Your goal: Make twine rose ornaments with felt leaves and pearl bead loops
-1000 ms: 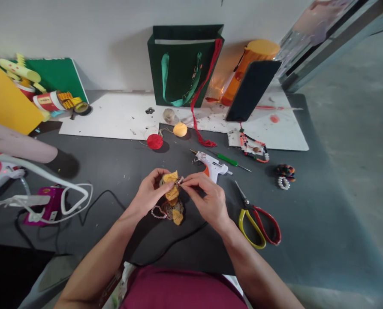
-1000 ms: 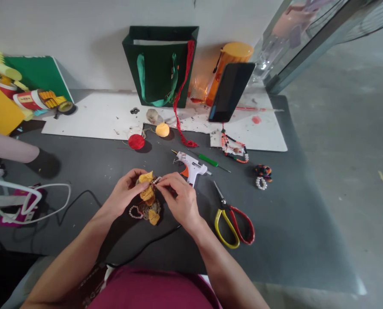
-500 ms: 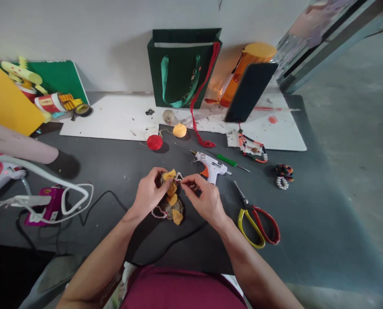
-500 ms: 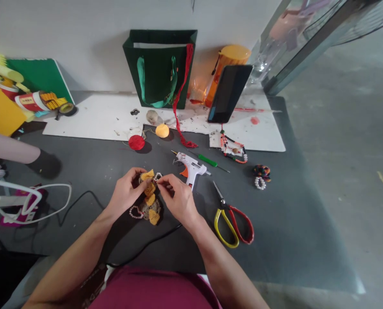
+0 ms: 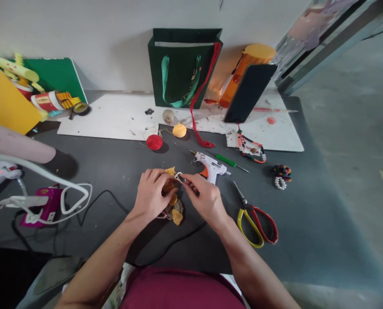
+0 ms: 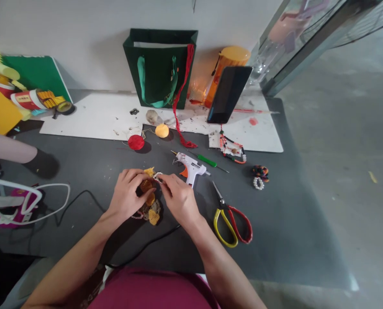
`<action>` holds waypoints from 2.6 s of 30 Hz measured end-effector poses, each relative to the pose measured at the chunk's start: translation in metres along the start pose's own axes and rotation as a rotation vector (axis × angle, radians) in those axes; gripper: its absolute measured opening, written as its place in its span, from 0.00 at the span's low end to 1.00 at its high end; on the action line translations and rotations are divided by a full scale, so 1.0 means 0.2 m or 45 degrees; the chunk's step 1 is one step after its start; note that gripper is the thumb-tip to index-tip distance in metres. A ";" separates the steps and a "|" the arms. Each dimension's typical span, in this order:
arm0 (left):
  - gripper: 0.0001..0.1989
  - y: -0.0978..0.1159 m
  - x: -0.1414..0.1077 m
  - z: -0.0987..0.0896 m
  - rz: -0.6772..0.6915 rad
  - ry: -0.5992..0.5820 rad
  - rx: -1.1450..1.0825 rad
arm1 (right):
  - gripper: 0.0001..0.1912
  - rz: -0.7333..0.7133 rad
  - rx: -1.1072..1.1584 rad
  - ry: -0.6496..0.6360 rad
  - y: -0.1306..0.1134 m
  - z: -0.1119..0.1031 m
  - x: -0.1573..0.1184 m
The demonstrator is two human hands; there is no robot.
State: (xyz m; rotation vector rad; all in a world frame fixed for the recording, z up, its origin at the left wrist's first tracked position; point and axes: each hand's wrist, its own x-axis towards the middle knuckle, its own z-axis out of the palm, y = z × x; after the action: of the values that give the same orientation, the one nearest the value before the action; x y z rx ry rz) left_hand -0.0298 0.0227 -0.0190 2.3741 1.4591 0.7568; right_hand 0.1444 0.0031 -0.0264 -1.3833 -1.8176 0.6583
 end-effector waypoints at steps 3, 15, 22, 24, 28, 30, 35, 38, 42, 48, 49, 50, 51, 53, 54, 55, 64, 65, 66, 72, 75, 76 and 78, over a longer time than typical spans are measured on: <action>0.07 -0.01 0.00 0.02 0.005 -0.021 0.011 | 0.12 -0.048 -0.165 -0.040 0.02 0.00 0.00; 0.04 -0.01 -0.01 0.03 0.011 0.074 -0.011 | 0.08 0.148 0.038 0.043 -0.01 0.01 0.02; 0.03 -0.01 -0.01 0.03 -0.035 0.041 -0.003 | 0.07 0.527 0.643 -0.087 -0.04 0.00 0.04; 0.03 -0.01 -0.01 0.03 -0.038 0.027 0.004 | 0.10 0.621 0.881 -0.087 -0.04 0.01 0.05; 0.03 -0.01 -0.01 0.03 -0.032 -0.004 0.018 | 0.13 0.726 1.159 -0.032 -0.04 0.04 0.06; 0.03 -0.01 -0.02 0.03 -0.026 -0.021 0.024 | 0.14 0.767 1.279 -0.042 -0.04 0.04 0.06; 0.03 -0.01 -0.02 0.02 -0.018 -0.048 0.053 | 0.12 0.811 1.425 -0.171 -0.06 0.03 0.07; 0.03 -0.01 -0.02 0.01 -0.033 -0.067 0.012 | 0.10 0.784 1.284 -0.214 -0.05 0.01 0.08; 0.03 0.00 -0.01 -0.01 -0.091 -0.083 -0.116 | 0.11 0.694 1.004 -0.117 -0.03 0.01 0.07; 0.06 0.00 -0.01 0.00 -0.083 -0.099 -0.120 | 0.03 0.391 0.271 0.035 -0.03 0.02 0.04; 0.06 0.00 -0.01 -0.01 -0.086 -0.108 -0.114 | 0.03 0.331 0.152 0.067 -0.04 0.02 0.04; 0.05 0.00 -0.01 -0.01 -0.092 -0.123 -0.113 | 0.04 0.287 0.068 0.084 -0.04 0.02 0.04; 0.05 0.01 -0.01 -0.02 -0.098 -0.138 -0.115 | 0.04 0.257 0.017 0.088 -0.03 0.03 0.03; 0.05 0.01 0.00 -0.04 -0.100 -0.169 -0.128 | 0.05 0.223 -0.028 0.075 -0.03 0.04 0.03; 0.05 0.01 0.00 -0.05 -0.098 -0.185 -0.138 | 0.05 0.215 -0.038 0.064 -0.02 0.04 0.03; 0.06 0.02 0.00 -0.06 -0.095 -0.202 -0.150 | 0.05 0.212 -0.047 0.055 -0.01 0.04 0.04; 0.12 -0.01 0.02 -0.10 -0.299 -0.369 -0.423 | 0.05 0.221 -0.094 -0.009 0.01 0.05 0.03; 0.13 -0.01 0.02 -0.11 -0.354 -0.389 -0.466 | 0.05 0.222 -0.094 -0.012 0.01 0.05 0.03; 0.14 -0.01 0.03 -0.13 -0.406 -0.407 -0.496 | 0.05 0.222 -0.092 -0.013 0.01 0.05 0.03; 0.19 -0.03 0.04 -0.20 -0.610 -0.561 -0.708 | 0.06 0.197 -0.066 -0.001 0.01 0.04 0.03; 0.21 -0.04 0.03 -0.19 -0.642 -0.604 -0.803 | 0.06 0.177 -0.059 0.011 0.00 0.03 0.03; 0.20 -0.04 0.03 -0.19 -0.632 -0.588 -0.808 | 0.06 0.175 -0.060 0.013 0.00 0.02 0.03; 0.17 -0.04 0.03 -0.17 -0.607 -0.531 -0.774 | 0.05 0.175 -0.063 0.014 0.00 0.02 0.02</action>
State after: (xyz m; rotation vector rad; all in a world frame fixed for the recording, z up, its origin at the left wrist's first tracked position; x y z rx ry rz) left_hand -0.0522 0.0290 0.0078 1.5322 1.2968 0.4538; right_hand 0.1409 0.0080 -0.0281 -1.5518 -1.7523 0.6790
